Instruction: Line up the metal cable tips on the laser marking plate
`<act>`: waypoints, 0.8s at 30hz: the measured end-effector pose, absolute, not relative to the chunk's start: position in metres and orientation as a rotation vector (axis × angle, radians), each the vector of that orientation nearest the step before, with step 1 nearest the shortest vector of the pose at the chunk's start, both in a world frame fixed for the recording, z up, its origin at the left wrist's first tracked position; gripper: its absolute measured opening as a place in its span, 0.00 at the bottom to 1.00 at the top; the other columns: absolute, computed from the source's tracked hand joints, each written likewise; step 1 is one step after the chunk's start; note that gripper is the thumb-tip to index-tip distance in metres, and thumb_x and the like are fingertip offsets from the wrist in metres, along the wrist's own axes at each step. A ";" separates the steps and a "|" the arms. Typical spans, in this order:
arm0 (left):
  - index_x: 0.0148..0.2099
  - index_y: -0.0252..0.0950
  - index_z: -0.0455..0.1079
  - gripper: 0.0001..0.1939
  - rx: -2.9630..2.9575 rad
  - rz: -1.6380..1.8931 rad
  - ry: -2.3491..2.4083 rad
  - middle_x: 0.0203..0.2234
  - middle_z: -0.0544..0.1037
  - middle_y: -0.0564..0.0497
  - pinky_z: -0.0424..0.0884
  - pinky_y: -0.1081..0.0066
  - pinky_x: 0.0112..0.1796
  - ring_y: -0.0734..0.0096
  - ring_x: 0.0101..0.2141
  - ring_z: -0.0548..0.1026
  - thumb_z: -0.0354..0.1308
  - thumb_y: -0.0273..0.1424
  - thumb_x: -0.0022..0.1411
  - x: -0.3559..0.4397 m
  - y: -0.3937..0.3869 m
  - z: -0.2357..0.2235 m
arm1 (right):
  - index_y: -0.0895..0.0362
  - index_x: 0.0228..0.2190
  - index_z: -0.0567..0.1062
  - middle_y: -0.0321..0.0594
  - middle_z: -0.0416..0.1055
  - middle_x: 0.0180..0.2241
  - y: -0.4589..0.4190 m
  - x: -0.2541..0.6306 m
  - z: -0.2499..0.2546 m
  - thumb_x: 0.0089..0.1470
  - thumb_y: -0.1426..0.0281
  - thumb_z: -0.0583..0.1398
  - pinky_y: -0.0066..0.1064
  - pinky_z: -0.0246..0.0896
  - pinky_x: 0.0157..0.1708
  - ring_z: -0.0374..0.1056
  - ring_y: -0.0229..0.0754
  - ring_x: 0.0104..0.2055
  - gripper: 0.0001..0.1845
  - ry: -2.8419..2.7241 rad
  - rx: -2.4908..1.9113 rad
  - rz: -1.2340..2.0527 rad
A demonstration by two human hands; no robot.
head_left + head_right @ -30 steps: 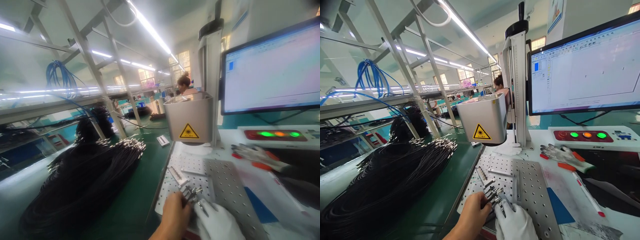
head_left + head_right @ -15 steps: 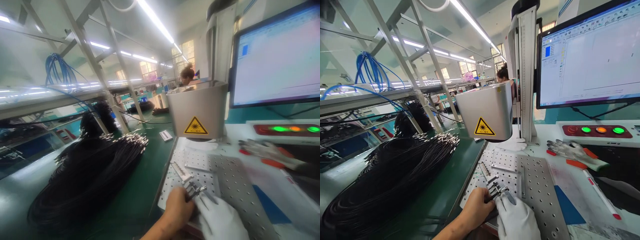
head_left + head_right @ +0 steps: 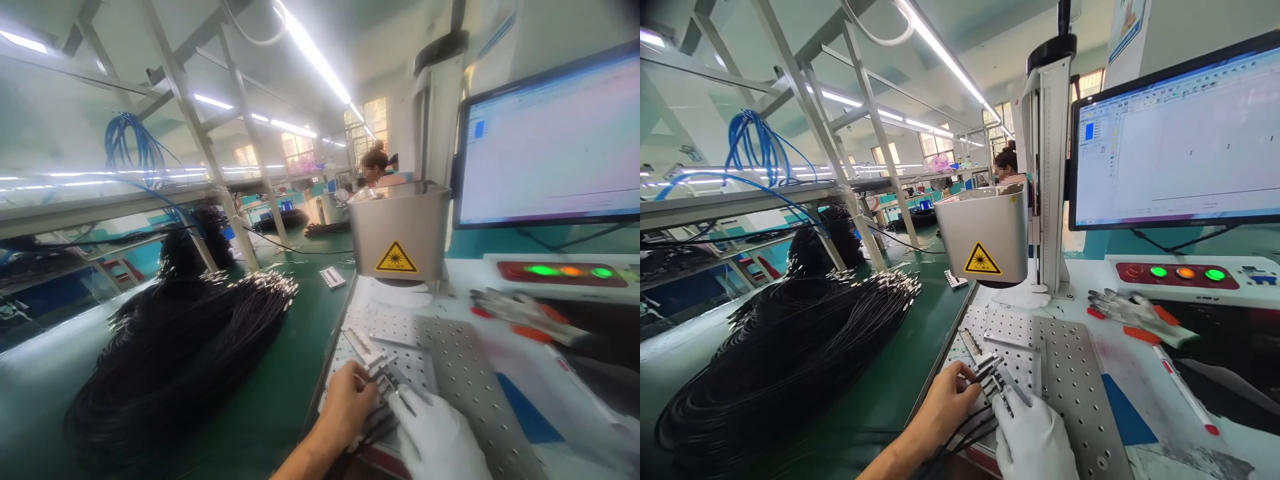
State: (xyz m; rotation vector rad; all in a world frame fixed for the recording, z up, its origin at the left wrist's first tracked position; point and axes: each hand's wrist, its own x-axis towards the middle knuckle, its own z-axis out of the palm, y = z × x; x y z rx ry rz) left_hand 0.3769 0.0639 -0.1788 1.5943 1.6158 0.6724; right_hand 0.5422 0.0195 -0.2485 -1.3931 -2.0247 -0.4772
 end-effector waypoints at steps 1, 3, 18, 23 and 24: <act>0.30 0.38 0.64 0.02 1.577 0.689 1.613 0.20 0.66 0.58 0.55 0.72 0.28 0.73 0.26 0.64 0.55 0.27 0.51 0.377 0.065 -0.181 | 0.49 0.45 0.76 0.33 0.74 0.45 0.019 0.542 -0.248 0.51 0.75 0.54 0.38 0.65 0.34 0.67 0.46 0.38 0.21 -2.026 -1.391 -0.487; 0.26 0.38 0.62 0.05 1.557 0.700 1.612 0.20 0.66 0.58 0.55 0.72 0.28 0.74 0.26 0.63 0.56 0.27 0.48 0.377 0.066 -0.185 | 0.49 0.44 0.76 0.34 0.74 0.44 0.019 0.541 -0.249 0.50 0.75 0.54 0.37 0.65 0.32 0.67 0.46 0.37 0.21 -2.029 -1.391 -0.513; 0.22 0.37 0.61 0.06 1.704 0.486 1.780 0.18 0.63 0.58 0.52 0.70 0.29 0.73 0.26 0.63 0.55 0.26 0.48 0.387 0.059 -0.174 | 0.49 0.45 0.76 0.36 0.73 0.48 0.020 0.543 -0.252 0.51 0.74 0.54 0.38 0.66 0.33 0.68 0.47 0.38 0.21 -2.107 -1.422 -0.495; 0.23 0.37 0.62 0.05 1.704 0.486 1.786 0.20 0.65 0.57 0.53 0.71 0.29 0.73 0.27 0.64 0.56 0.28 0.47 0.384 0.062 -0.178 | 0.53 0.48 0.76 0.39 0.73 0.49 0.024 0.545 -0.257 0.49 0.75 0.54 0.39 0.67 0.38 0.67 0.51 0.46 0.24 -2.152 -1.358 -0.539; 0.23 0.37 0.62 0.05 1.696 0.480 1.787 0.20 0.65 0.57 0.53 0.71 0.30 0.73 0.27 0.64 0.56 0.28 0.46 0.384 0.062 -0.178 | 0.54 0.48 0.76 0.40 0.73 0.48 0.024 0.545 -0.256 0.48 0.75 0.54 0.40 0.67 0.38 0.67 0.52 0.46 0.25 -2.158 -1.360 -0.530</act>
